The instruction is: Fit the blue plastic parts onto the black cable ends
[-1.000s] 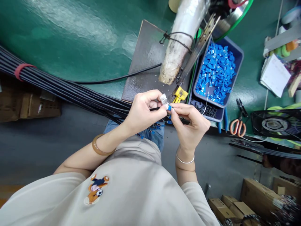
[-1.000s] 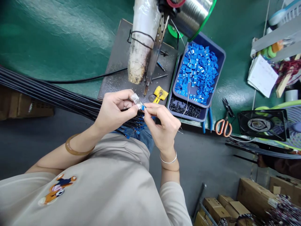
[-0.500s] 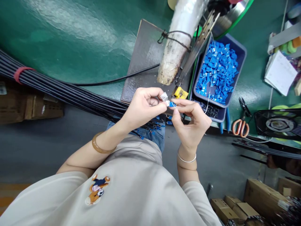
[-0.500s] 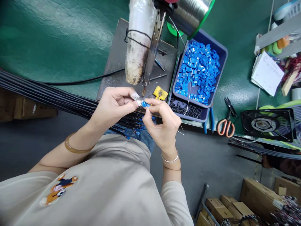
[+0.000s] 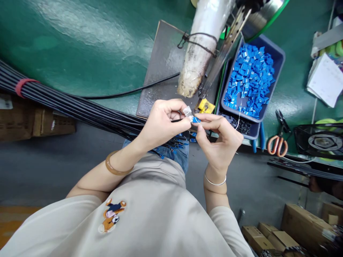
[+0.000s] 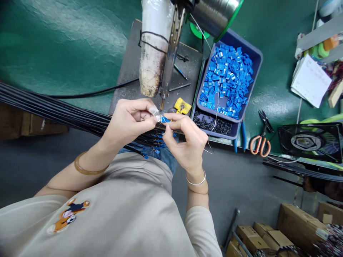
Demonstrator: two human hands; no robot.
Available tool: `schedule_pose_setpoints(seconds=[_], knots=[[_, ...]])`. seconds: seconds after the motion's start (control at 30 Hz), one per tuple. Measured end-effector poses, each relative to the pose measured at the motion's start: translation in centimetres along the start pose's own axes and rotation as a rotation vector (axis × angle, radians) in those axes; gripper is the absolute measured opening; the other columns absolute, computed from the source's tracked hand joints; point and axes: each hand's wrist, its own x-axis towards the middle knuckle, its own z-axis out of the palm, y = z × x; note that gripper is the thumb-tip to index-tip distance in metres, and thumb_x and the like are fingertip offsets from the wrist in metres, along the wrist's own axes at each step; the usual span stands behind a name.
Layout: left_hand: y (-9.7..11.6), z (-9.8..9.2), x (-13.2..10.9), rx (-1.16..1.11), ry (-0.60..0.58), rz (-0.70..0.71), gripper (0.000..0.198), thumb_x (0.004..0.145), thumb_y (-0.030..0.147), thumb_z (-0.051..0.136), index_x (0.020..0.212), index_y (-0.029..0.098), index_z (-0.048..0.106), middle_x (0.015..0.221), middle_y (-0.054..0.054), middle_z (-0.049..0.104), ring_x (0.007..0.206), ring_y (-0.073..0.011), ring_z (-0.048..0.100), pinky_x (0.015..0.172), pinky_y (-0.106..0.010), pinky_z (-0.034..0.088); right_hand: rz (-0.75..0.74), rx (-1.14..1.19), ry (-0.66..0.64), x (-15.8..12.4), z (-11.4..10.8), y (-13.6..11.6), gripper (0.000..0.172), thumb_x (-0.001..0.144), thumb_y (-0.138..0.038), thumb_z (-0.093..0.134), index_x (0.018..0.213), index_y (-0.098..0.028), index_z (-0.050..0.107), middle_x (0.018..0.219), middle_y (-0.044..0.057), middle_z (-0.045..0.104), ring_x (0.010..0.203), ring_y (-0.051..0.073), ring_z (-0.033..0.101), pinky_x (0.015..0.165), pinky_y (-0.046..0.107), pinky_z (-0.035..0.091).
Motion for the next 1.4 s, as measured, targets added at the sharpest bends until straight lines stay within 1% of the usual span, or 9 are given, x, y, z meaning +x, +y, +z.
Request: schedule_pose_setpoints(seconds=[0.1,0.2,0.33,0.5,0.8,1.13,1.27,1.4], knots=[[0.1,0.3,-0.1,0.003,0.045,0.008,0.011,0.064,0.004,0.065,0.060,0.014,0.059,0.061,0.002,0.048,0.052,-0.0035,0.037,0.045,-0.016,0.028,-0.004,0.004,0.002,0.0,0.1,0.0,0.012,0.081,-0.009,0.062,0.081,-0.022,0.060,0.095,0.000,0.073,0.089,0.015,0.072,0.079,0.032,0.062],[0.3,0.5,-0.1,0.016,0.065,0.017,0.011,0.064,0.004,0.064,0.060,0.014,0.059,0.062,0.002,0.049,0.053,-0.0034,0.038,0.045,-0.016,0.029,-0.014,-0.005,0.002,0.1,0.1,0.1,0.013,0.081,-0.010,0.062,0.081,-0.022,0.059,0.095,0.000,0.073,0.089,0.015,0.072,0.077,0.031,0.062],[0.3,0.5,-0.1,0.018,0.064,0.033,0.011,0.065,0.005,0.065,0.061,0.014,0.060,0.063,0.002,0.051,0.053,-0.0035,0.039,0.046,-0.016,0.029,-0.031,-0.035,-0.007,0.4,-0.1,0.1,0.013,0.082,-0.010,0.062,0.082,-0.022,0.060,0.096,0.000,0.073,0.090,0.015,0.072,0.076,0.031,0.062],[0.1,0.2,0.0,0.032,0.058,0.032,0.012,0.066,0.005,0.065,0.061,0.014,0.060,0.062,0.002,0.049,0.054,-0.0038,0.039,0.046,-0.017,0.029,-0.035,-0.032,-0.021,0.6,-0.2,0.1,0.013,0.081,-0.009,0.062,0.084,-0.022,0.060,0.097,0.000,0.073,0.089,0.014,0.071,0.077,0.031,0.062],[0.0,0.2,0.1,0.023,0.074,0.009,0.012,0.069,0.007,0.065,0.061,0.014,0.060,0.062,0.002,0.050,0.055,-0.0047,0.042,0.048,-0.017,0.033,-0.040,-0.056,-0.032,0.7,-0.2,0.2,0.012,0.082,-0.011,0.063,0.085,-0.022,0.061,0.099,0.001,0.073,0.090,0.015,0.072,0.077,0.032,0.063],[0.0,0.4,0.2,0.034,0.110,0.089,0.012,0.068,0.005,0.063,0.060,0.013,0.059,0.060,0.003,0.050,0.052,-0.0027,0.043,0.045,-0.013,0.033,-0.101,-0.070,-0.004,1.1,-0.2,-0.1,0.014,0.080,-0.007,0.063,0.083,-0.021,0.063,0.097,0.002,0.073,0.091,0.017,0.072,0.078,0.034,0.061],[0.0,0.5,0.2,0.026,0.094,0.109,0.012,0.069,0.006,0.062,0.060,0.013,0.058,0.060,0.003,0.050,0.052,-0.0026,0.043,0.045,-0.013,0.033,-0.099,-0.085,-0.010,1.0,-0.2,-0.2,0.014,0.080,-0.008,0.063,0.083,-0.022,0.063,0.098,0.001,0.073,0.091,0.017,0.072,0.078,0.033,0.061],[0.0,0.5,0.1,0.035,0.107,0.108,0.013,0.069,0.005,0.063,0.061,0.014,0.057,0.060,0.003,0.050,0.051,-0.0029,0.042,0.044,-0.014,0.032,-0.107,-0.092,-0.012,1.0,-0.2,-0.3,0.015,0.080,-0.007,0.064,0.083,-0.022,0.063,0.098,0.002,0.073,0.092,0.017,0.072,0.078,0.033,0.061]])
